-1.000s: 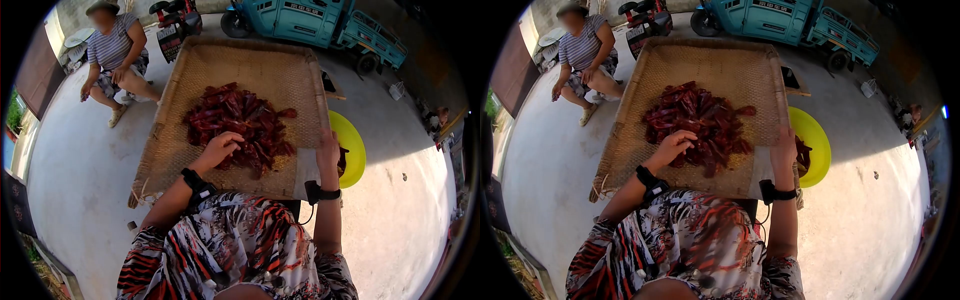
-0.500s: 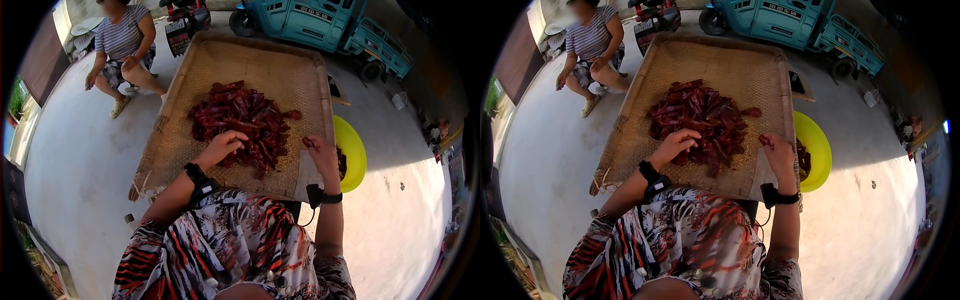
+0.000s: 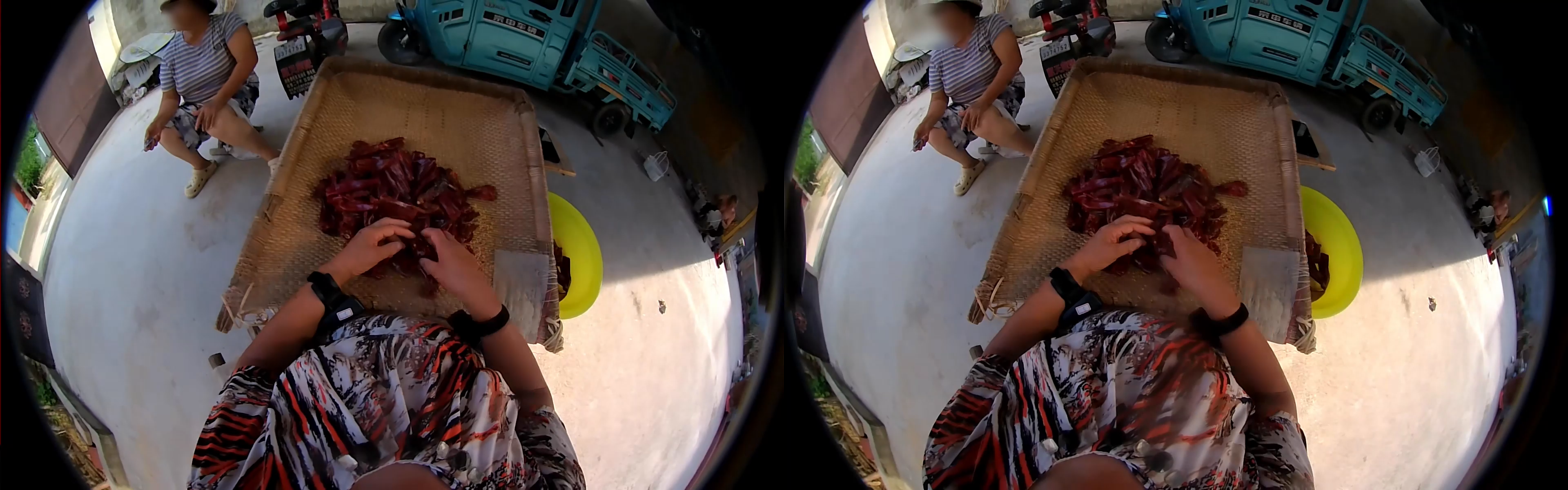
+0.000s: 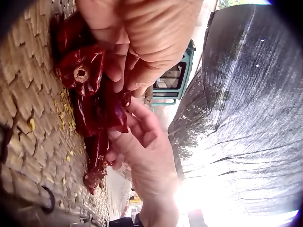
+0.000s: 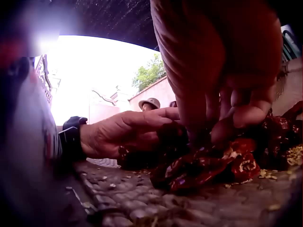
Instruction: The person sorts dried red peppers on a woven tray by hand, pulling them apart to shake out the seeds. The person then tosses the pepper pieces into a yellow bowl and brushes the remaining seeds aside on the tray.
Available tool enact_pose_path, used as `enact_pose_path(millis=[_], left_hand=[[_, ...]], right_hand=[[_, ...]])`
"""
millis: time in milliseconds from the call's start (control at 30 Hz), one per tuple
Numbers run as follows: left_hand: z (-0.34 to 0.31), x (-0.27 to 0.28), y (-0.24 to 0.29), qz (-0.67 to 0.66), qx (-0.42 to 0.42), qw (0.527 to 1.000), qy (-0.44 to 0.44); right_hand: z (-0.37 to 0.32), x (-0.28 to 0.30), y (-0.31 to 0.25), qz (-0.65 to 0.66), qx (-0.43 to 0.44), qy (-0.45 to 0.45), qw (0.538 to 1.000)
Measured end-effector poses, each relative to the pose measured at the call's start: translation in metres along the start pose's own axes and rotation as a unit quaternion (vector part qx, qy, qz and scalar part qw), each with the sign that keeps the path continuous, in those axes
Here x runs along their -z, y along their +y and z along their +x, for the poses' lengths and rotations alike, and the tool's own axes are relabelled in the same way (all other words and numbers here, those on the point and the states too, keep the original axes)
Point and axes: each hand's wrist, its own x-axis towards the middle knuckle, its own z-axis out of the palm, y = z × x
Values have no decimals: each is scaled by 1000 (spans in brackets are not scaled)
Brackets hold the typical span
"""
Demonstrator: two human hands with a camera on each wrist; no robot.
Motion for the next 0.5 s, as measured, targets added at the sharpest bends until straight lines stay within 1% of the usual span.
enact_pose_path(millis=[67, 100, 167, 200, 267, 300, 367, 433, 500], left_hand=[[-1, 0, 6, 47, -21, 999, -4], [-1, 0, 6, 48, -24, 999, -8], [-1, 0, 4, 48, -30, 998, -13], [-1, -1, 4, 22, -10, 1000, -12], [0, -2, 6, -29, 28, 999, -7], [0, -2, 7, -9, 24, 1000, -4], [-1, -3, 9, 31, 19, 999, 0], [0, -2, 3, 18, 5, 1000, -5], [0, 0, 1, 12, 4, 1000, -9]], right_hand=[[3, -7, 2, -17, -1, 2, 1000], [2, -9, 2, -27, -2, 1, 1000], [-1, -7, 4, 30, -6, 5, 1000], [-3, -3, 6, 57, -7, 7, 998], [-10, 18, -2, 52, -29, 18, 998], [-14, 33, -7, 49, -40, 23, 998], [-18, 67, -8, 68, -109, 68, 989], [-19, 98, 11, 126, -126, 140, 974], [-19, 130, 20, -7, -93, 261, 961]])
